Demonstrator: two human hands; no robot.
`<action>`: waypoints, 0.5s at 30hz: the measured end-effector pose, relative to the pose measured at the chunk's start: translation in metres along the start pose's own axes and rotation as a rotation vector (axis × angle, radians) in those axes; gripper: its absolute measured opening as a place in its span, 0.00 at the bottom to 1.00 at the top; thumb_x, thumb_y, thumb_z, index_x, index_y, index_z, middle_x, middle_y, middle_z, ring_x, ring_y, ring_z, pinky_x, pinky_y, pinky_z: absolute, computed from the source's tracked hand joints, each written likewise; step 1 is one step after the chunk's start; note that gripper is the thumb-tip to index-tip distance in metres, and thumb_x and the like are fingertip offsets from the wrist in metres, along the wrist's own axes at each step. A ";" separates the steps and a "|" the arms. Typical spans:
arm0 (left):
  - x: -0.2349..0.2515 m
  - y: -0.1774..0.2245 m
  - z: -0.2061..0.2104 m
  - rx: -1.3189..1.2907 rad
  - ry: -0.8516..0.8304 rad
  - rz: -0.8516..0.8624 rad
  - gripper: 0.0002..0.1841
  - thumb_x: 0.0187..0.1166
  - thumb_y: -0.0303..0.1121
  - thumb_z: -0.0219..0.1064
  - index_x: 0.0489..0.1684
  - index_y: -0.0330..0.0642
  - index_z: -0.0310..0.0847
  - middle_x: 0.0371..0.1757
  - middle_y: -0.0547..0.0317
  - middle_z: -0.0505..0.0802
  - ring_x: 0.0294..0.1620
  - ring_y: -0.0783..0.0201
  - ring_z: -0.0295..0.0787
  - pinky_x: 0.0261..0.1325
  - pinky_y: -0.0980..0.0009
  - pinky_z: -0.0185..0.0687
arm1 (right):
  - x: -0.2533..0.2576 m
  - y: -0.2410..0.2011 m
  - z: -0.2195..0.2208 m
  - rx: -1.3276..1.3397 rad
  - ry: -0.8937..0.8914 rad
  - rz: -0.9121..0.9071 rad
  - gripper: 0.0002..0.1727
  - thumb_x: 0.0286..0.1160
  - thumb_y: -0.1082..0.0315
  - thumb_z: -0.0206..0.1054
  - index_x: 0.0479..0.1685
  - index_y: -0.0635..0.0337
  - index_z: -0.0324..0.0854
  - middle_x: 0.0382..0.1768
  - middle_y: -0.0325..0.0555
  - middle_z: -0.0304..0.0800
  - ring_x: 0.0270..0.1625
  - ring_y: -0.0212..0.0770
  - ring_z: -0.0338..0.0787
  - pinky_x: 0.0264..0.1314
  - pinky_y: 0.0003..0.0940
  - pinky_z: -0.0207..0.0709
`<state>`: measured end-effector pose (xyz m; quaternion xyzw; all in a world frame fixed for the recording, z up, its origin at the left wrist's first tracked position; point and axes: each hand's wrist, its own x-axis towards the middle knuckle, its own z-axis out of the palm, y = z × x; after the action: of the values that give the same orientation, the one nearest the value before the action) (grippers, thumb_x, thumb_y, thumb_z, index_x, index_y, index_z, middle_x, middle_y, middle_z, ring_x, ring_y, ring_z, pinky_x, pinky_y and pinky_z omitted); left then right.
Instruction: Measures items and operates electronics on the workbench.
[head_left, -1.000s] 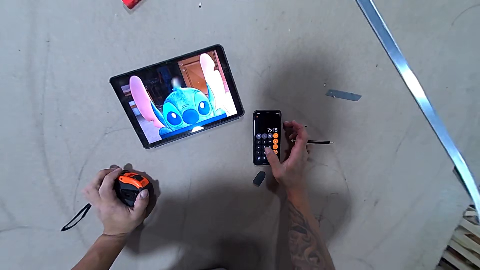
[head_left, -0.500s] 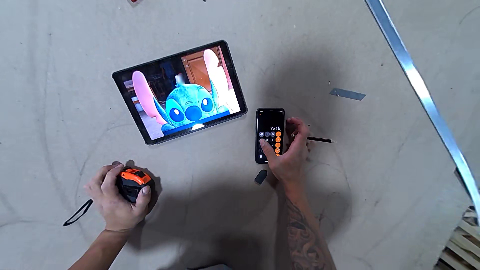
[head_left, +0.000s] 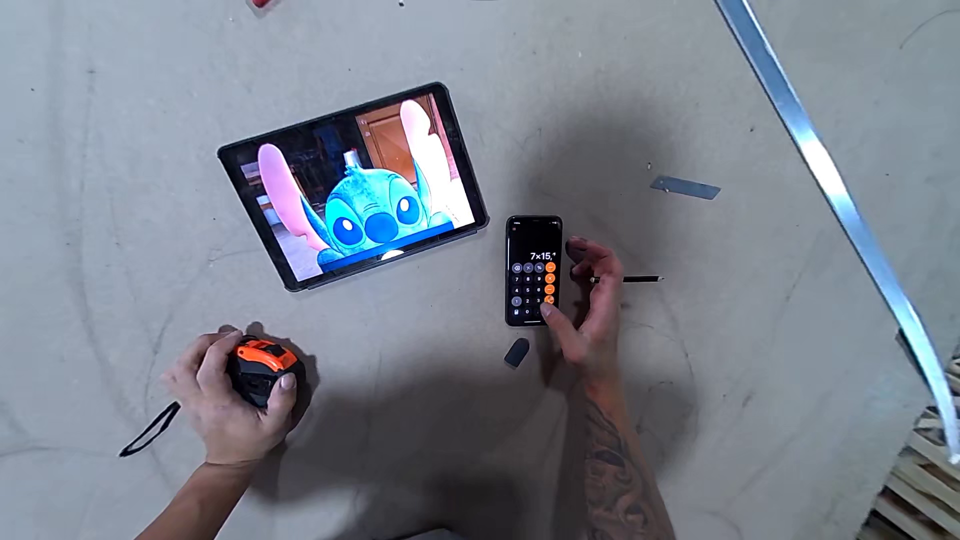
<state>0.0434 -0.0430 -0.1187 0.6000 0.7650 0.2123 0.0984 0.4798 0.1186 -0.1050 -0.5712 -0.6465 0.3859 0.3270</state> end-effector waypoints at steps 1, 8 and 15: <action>0.000 0.000 0.000 0.001 0.004 0.002 0.48 0.70 0.71 0.55 0.80 0.38 0.68 0.73 0.30 0.78 0.77 0.36 0.70 0.82 0.42 0.58 | -0.003 0.001 -0.003 0.005 -0.013 0.011 0.47 0.66 0.54 0.71 0.87 0.52 0.53 0.82 0.40 0.70 0.72 0.40 0.75 0.68 0.47 0.71; 0.002 0.003 -0.001 0.018 0.017 0.007 0.48 0.70 0.70 0.55 0.80 0.38 0.68 0.74 0.30 0.78 0.77 0.36 0.71 0.82 0.43 0.59 | -0.002 -0.004 0.000 0.082 0.095 -0.018 0.41 0.72 0.53 0.70 0.84 0.57 0.58 0.82 0.45 0.72 0.74 0.42 0.77 0.71 0.42 0.76; 0.000 0.004 -0.005 0.039 0.035 -0.008 0.51 0.64 0.73 0.57 0.81 0.39 0.71 0.74 0.32 0.80 0.75 0.33 0.74 0.77 0.38 0.64 | -0.047 -0.040 0.067 -0.374 0.369 0.289 0.68 0.41 0.30 0.86 0.90 0.43 0.53 0.79 0.42 0.73 0.68 0.45 0.81 0.68 0.57 0.77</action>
<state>0.0448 -0.0430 -0.1125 0.5949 0.7730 0.2075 0.0741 0.4089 0.0621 -0.1017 -0.7679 -0.5481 0.1925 0.2698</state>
